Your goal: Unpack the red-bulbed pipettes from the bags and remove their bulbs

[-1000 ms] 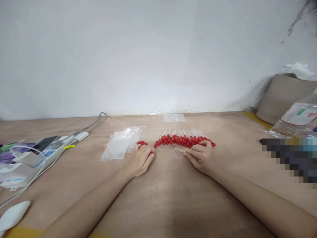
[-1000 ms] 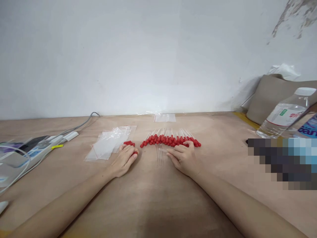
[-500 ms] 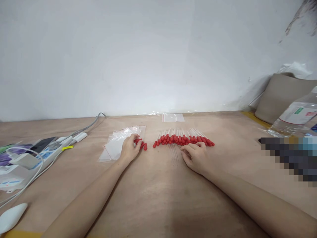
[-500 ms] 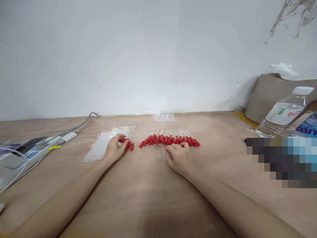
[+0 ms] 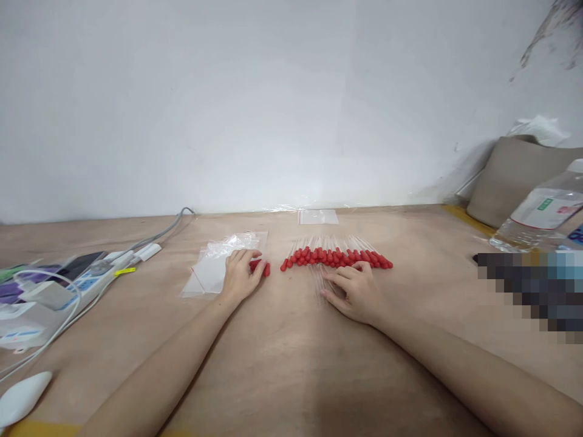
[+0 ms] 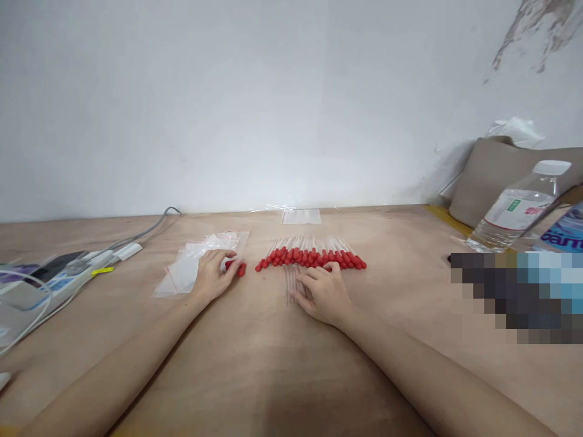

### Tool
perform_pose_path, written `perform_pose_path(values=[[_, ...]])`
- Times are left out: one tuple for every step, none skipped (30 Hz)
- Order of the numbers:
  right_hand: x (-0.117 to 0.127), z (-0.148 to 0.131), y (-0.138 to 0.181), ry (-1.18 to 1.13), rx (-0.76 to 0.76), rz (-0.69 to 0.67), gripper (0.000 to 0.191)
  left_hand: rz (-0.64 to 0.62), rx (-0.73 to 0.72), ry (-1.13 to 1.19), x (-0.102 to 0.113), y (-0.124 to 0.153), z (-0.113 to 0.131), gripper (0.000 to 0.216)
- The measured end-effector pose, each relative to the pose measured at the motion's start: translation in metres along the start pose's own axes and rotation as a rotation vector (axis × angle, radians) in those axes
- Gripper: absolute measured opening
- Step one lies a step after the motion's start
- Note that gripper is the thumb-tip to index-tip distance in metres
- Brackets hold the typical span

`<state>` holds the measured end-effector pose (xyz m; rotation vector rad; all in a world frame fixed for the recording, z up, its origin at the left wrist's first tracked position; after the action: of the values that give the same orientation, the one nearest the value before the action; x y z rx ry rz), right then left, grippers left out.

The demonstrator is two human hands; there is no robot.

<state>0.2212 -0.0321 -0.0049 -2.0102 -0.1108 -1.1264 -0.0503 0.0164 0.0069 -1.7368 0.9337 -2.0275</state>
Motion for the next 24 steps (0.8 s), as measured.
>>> perform_pose_path(values=[[0.000, 0.000, 0.000, -0.001, -0.001, -0.013, 0.026, -0.010, -0.035, -0.009, 0.002, 0.001, 0.004, 0.016], [0.000, -0.001, 0.000, -0.001, -0.002, -0.026, 0.027, -0.023, -0.072, -0.017, 0.004, 0.002, 0.009, 0.017], [0.000, -0.001, -0.001, -0.001, -0.003, -0.040, 0.028, -0.039, -0.107, -0.023, 0.005, 0.002, 0.014, 0.018], [0.001, -0.001, -0.001, -0.002, -0.003, -0.052, 0.028, -0.054, -0.136, -0.026, 0.006, 0.003, 0.020, 0.019], [0.001, -0.001, -0.001, -0.004, -0.003, -0.060, 0.028, -0.067, -0.157, -0.026, 0.007, 0.003, 0.024, 0.020], [0.001, -0.001, -0.001, -0.007, -0.003, -0.065, 0.028, -0.077, -0.168, -0.025, 0.007, 0.003, 0.029, 0.021], [0.001, -0.001, -0.001, -0.012, -0.001, -0.068, 0.028, -0.083, -0.169, -0.024, 0.007, 0.003, 0.032, 0.021], [0.001, -0.001, -0.001, -0.018, 0.003, -0.069, 0.029, -0.087, -0.165, -0.024, 0.006, 0.003, 0.035, 0.022], [0.001, -0.002, -0.001, -0.024, 0.008, -0.068, 0.029, -0.089, -0.161, -0.024, 0.005, 0.002, 0.037, 0.023], [0.001, -0.002, 0.000, -0.030, 0.011, -0.068, 0.029, -0.091, -0.157, -0.024, 0.003, 0.002, 0.038, 0.023], [0.000, -0.002, 0.000, -0.036, 0.011, -0.069, 0.029, -0.094, -0.157, -0.025, 0.002, 0.001, 0.038, 0.022], [0.000, -0.002, 0.000, -0.044, 0.007, -0.068, 0.028, -0.096, -0.157, -0.027, 0.000, 0.001, 0.039, 0.021], [-0.001, -0.003, 0.000, -0.052, 0.000, -0.066, 0.028, -0.096, -0.156, -0.029, -0.001, 0.000, 0.038, 0.019], [-0.002, -0.003, 0.000, -0.060, -0.009, -0.059, 0.028, -0.093, -0.153, -0.032, -0.002, 0.000, 0.038, 0.018], [-0.003, -0.004, 0.001, -0.069, -0.016, -0.051, 0.027, -0.089, -0.148, -0.034, -0.003, -0.001, 0.038, 0.016], [-0.004, -0.005, 0.001, -0.078, -0.022, -0.043, 0.028, -0.084, -0.141, -0.034, -0.004, -0.001, 0.038, 0.015], [-0.004, -0.005, 0.001, -0.086, -0.025, -0.036, 0.028, -0.078, -0.133, -0.031, -0.005, -0.001, 0.038, 0.014], [-0.005, -0.006, 0.002, -0.093, -0.027, -0.032, 0.028, -0.070, -0.121, -0.026, -0.005, -0.001, 0.038, 0.013], [-0.005, -0.006, 0.002, -0.100, -0.027, -0.032, 0.028, -0.058, -0.108, -0.018, -0.005, -0.001, 0.038, 0.013], [-0.005, -0.007, 0.002, -0.107, -0.028, -0.031, 0.028, -0.043, -0.094, -0.010, -0.005, -0.001, 0.038, 0.012], [-0.004, -0.007, 0.002, -0.113, -0.032, -0.027, 0.027, -0.026, -0.078, -0.001, -0.004, 0.000, 0.038, 0.012], [-0.004, -0.007, 0.002, -0.120, -0.039, -0.017, 0.027, -0.008, -0.062, 0.007, -0.002, 0.001, 0.038, 0.012], [-0.004, -0.006, 0.002, -0.127, -0.048, -0.004, 0.026, 0.009, -0.049, 0.015, 0.000, 0.002, 0.037, 0.012], [-0.004, -0.005, 0.002, -0.132, -0.061, 0.013, 0.025, 0.028, -0.038, 0.021, 0.002, 0.003, 0.036, 0.012]])
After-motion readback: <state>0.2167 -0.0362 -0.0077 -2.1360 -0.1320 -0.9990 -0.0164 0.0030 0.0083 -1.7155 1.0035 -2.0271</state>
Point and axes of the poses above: each hand's wrist, its own y-axis away from the middle knuckle, its own x-axis out of the back of the hand, z = x × y, the point moved 1 cm from there along -y, towards the middle knuckle, and after that the axes turned 10 degrees about -y, right-handed, at the moved point
